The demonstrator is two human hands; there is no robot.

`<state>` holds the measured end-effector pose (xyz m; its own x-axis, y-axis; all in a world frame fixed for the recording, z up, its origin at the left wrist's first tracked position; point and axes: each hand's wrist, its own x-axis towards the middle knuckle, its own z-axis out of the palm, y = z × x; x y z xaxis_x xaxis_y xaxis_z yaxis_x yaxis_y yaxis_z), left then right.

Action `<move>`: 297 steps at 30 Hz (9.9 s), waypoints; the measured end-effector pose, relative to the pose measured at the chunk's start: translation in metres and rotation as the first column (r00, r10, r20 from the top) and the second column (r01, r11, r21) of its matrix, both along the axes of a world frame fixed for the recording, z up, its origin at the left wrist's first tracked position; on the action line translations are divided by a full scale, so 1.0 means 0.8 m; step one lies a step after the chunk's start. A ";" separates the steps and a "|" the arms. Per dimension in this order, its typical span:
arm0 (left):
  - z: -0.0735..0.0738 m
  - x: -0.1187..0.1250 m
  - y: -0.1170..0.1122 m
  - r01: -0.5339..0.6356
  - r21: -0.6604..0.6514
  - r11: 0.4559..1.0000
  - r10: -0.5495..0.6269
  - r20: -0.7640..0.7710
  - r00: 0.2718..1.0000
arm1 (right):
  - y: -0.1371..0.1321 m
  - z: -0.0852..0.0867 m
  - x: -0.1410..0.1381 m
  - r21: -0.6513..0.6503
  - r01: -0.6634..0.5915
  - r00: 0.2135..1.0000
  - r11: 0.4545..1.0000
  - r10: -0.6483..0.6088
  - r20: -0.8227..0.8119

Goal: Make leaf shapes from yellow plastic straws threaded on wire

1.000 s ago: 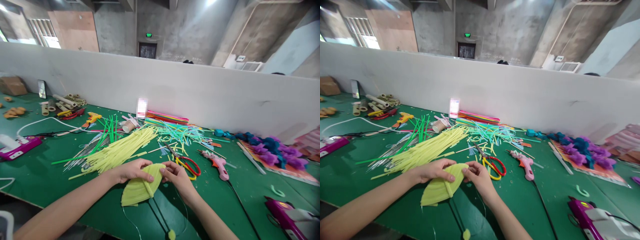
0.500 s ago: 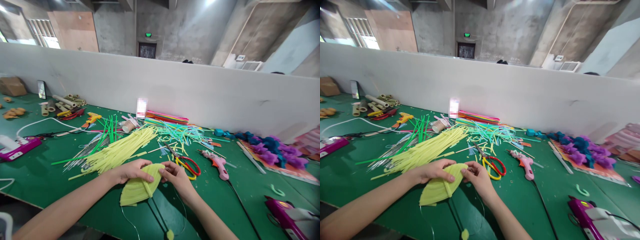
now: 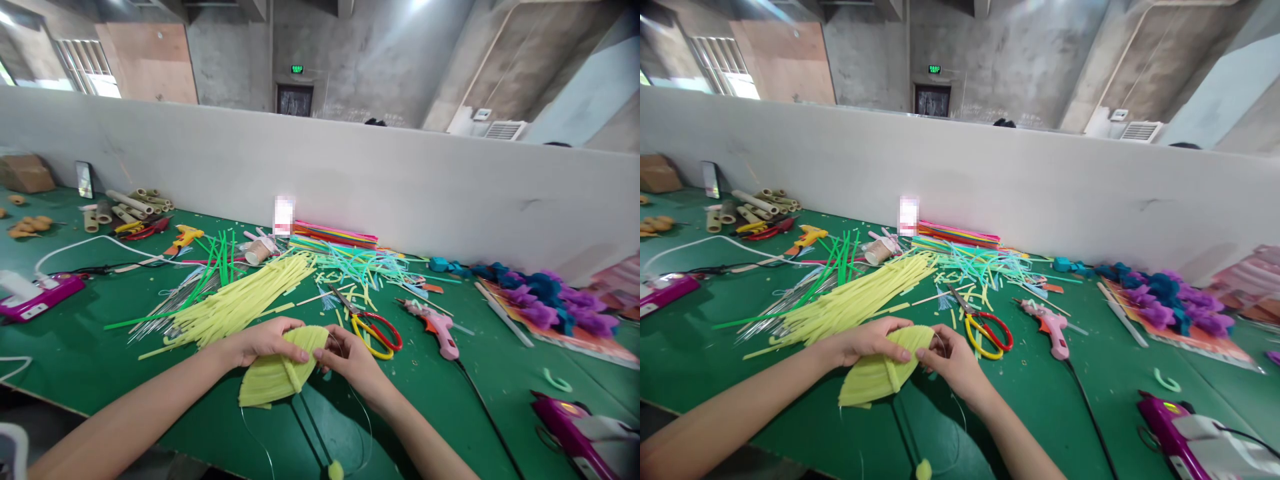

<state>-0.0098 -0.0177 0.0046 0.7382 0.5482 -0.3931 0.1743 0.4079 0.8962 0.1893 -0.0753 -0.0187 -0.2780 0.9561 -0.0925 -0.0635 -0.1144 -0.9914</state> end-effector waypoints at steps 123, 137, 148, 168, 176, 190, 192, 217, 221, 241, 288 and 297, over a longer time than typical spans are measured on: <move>-0.007 0.011 0.003 0.036 0.470 0.882 -0.022 -0.037 0.999 | 0.002 -0.002 -0.013 0.020 0.101 0.987 0.995 -0.103 0.125; -0.008 0.009 0.005 0.028 0.430 0.902 -0.005 -0.056 0.998 | 0.001 -0.006 0.001 -0.089 0.043 0.996 0.995 -0.035 0.087; -0.006 0.009 0.007 0.022 0.461 0.887 0.016 -0.080 0.997 | -0.005 0.003 -0.006 -0.176 -0.004 0.999 0.984 0.011 0.039; -0.011 0.011 0.007 0.081 0.641 0.763 0.012 -0.140 0.990 | -0.004 -0.001 -0.011 -0.193 0.010 1.000 0.981 -0.004 0.030; -0.013 0.010 0.009 -0.007 0.555 0.832 0.071 -0.095 0.993 | -0.006 -0.003 -0.011 -0.183 0.025 0.999 0.983 -0.021 0.023; -0.002 -0.001 0.013 -0.371 0.271 0.888 0.371 0.053 0.927 | -0.010 0.007 0.002 -0.175 -0.164 0.970 0.971 0.192 0.152; -0.002 -0.001 0.015 -0.440 0.237 0.866 0.431 0.091 0.898 | -0.010 0.009 0.002 -0.162 -0.160 0.971 0.974 0.185 0.150; -0.018 -0.007 0.040 -0.633 -0.057 0.772 0.623 0.264 0.736 | 0.000 0.025 0.029 -0.217 0.141 0.949 0.966 -0.194 -0.249; -0.019 -0.005 0.035 -0.538 0.028 0.843 0.512 0.266 0.817 | 0.000 0.028 0.030 -0.201 0.155 0.937 0.967 -0.208 -0.280; -0.008 -0.005 0.022 -0.393 0.091 0.915 0.373 0.178 0.910 | 0.003 0.042 0.037 -0.068 0.381 0.799 0.922 -0.365 -0.478; -0.020 -0.021 0.056 -0.426 -0.070 0.902 0.432 0.149 0.890 | -0.005 0.017 0.041 0.641 -0.109 0.808 0.760 -0.308 0.502; -0.015 -0.016 0.036 -0.153 0.055 0.987 0.150 0.047 0.987 | -0.009 0.021 0.041 0.723 -0.078 0.693 0.686 -0.484 0.534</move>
<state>-0.0226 0.0115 -0.0076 0.6601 0.6764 -0.3268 0.0754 0.3731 0.9247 0.2218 -0.0824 -0.0015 -0.2012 0.8409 0.5025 0.6751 0.4907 -0.5509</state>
